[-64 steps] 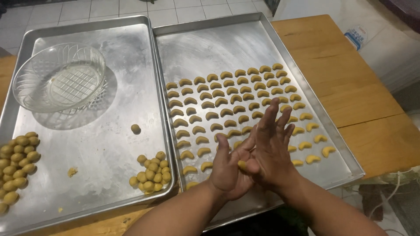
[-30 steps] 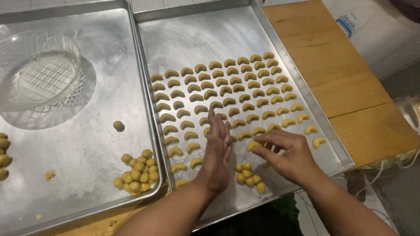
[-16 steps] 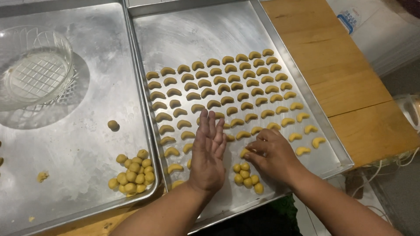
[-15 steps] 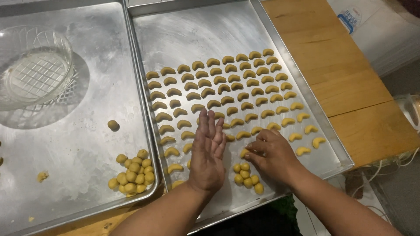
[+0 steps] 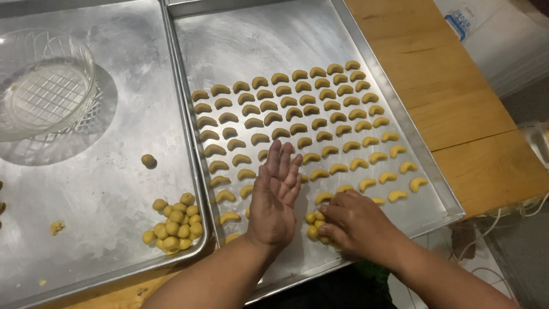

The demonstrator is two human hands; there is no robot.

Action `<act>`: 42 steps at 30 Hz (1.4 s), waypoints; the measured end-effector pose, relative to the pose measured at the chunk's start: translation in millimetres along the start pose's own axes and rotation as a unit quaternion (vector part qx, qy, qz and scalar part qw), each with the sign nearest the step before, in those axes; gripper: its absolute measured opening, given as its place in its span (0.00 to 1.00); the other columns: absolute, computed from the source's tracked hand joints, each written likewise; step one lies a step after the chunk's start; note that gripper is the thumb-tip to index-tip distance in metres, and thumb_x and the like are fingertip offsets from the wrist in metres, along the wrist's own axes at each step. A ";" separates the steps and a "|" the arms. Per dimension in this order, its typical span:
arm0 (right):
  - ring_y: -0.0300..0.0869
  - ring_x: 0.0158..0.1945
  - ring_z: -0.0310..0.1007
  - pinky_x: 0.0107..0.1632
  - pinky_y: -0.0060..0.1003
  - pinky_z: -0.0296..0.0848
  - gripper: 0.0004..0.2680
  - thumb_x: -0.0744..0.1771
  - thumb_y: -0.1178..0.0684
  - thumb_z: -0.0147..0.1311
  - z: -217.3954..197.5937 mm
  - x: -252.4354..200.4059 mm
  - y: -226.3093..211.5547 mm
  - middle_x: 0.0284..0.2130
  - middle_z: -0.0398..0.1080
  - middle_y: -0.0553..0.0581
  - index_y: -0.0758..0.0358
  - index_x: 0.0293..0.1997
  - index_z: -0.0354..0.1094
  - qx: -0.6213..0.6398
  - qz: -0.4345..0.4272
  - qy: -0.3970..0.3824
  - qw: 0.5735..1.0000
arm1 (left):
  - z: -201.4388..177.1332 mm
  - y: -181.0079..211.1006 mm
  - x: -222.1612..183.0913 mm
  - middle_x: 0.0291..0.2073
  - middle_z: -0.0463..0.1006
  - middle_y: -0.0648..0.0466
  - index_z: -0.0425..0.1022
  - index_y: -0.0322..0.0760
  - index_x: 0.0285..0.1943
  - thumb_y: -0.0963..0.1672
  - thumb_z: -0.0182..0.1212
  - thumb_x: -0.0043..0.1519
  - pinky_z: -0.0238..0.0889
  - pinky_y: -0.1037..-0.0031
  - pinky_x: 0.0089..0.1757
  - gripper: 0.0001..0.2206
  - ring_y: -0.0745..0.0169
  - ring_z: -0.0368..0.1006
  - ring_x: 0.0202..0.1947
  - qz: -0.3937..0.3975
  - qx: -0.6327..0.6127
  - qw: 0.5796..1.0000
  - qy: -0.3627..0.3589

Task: Shaping small balls of dough into crescent shapes and arranging them in rows on a baking tray.

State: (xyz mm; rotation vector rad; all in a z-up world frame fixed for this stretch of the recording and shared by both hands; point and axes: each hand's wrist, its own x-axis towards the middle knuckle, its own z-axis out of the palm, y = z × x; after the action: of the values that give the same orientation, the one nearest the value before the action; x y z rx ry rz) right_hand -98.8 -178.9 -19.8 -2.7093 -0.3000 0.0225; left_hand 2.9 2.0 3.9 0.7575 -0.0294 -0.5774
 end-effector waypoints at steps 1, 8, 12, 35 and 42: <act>0.51 0.37 0.69 0.38 0.50 0.67 0.08 0.65 0.45 0.62 1.0 -2.1 -3.6 0.32 0.70 0.55 0.55 0.39 0.74 0.011 0.010 -0.007 1.000 | 1.2 1.4 -0.8 0.79 0.54 0.51 0.51 0.53 0.80 0.60 0.38 0.63 0.43 0.60 0.67 0.34 0.52 0.55 0.76 -0.010 0.001 1.000 0.000; 0.39 0.27 0.71 0.31 0.36 0.68 0.08 0.61 0.50 0.70 -16.2 -7.2 -29.5 0.24 0.74 0.46 0.50 0.31 0.69 0.167 0.040 -0.080 0.982 | 1.9 0.7 -1.2 0.78 0.55 0.50 0.51 0.50 0.80 0.60 0.39 0.63 0.43 0.57 0.67 0.36 0.49 0.57 0.75 -0.015 -0.007 1.000 -0.012; 0.34 0.23 0.75 0.30 0.31 0.70 0.06 0.62 0.48 0.69 -32.1 -5.4 -43.0 0.20 0.77 0.45 0.51 0.34 0.76 0.257 0.074 -0.101 0.958 | 10.1 5.4 -2.7 0.77 0.60 0.50 0.53 0.46 0.79 0.59 0.40 0.62 0.49 0.62 0.66 0.35 0.51 0.61 0.72 -0.044 -0.019 0.999 -0.004; 0.60 0.83 0.20 0.77 0.70 0.32 0.35 0.69 0.49 0.51 3.6 65.2 -66.1 0.80 0.26 0.62 0.54 0.81 0.22 0.003 -0.128 0.199 0.972 | 17.8 5.9 -12.9 0.71 0.66 0.52 0.64 0.44 0.74 0.67 0.49 0.49 0.47 0.64 0.70 0.46 0.56 0.58 0.73 -0.231 -0.302 0.924 -0.038; 0.65 0.75 -0.04 0.68 0.76 0.13 0.33 0.69 0.35 0.42 -8.0 76.1 -60.0 0.74 0.02 0.62 0.48 0.79 0.18 0.008 0.114 0.087 0.990 | 29.9 24.8 -17.1 0.82 0.32 0.50 0.33 0.54 0.83 0.70 0.25 0.55 0.26 0.48 0.70 0.48 0.44 0.28 0.80 -0.062 -0.112 0.944 -0.305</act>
State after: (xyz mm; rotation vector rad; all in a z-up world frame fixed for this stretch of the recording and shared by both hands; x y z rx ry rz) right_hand -36.3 -112.4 13.9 -2.6926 0.0619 -0.1432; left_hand -6.3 5.9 45.2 0.3367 -0.4842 -0.9044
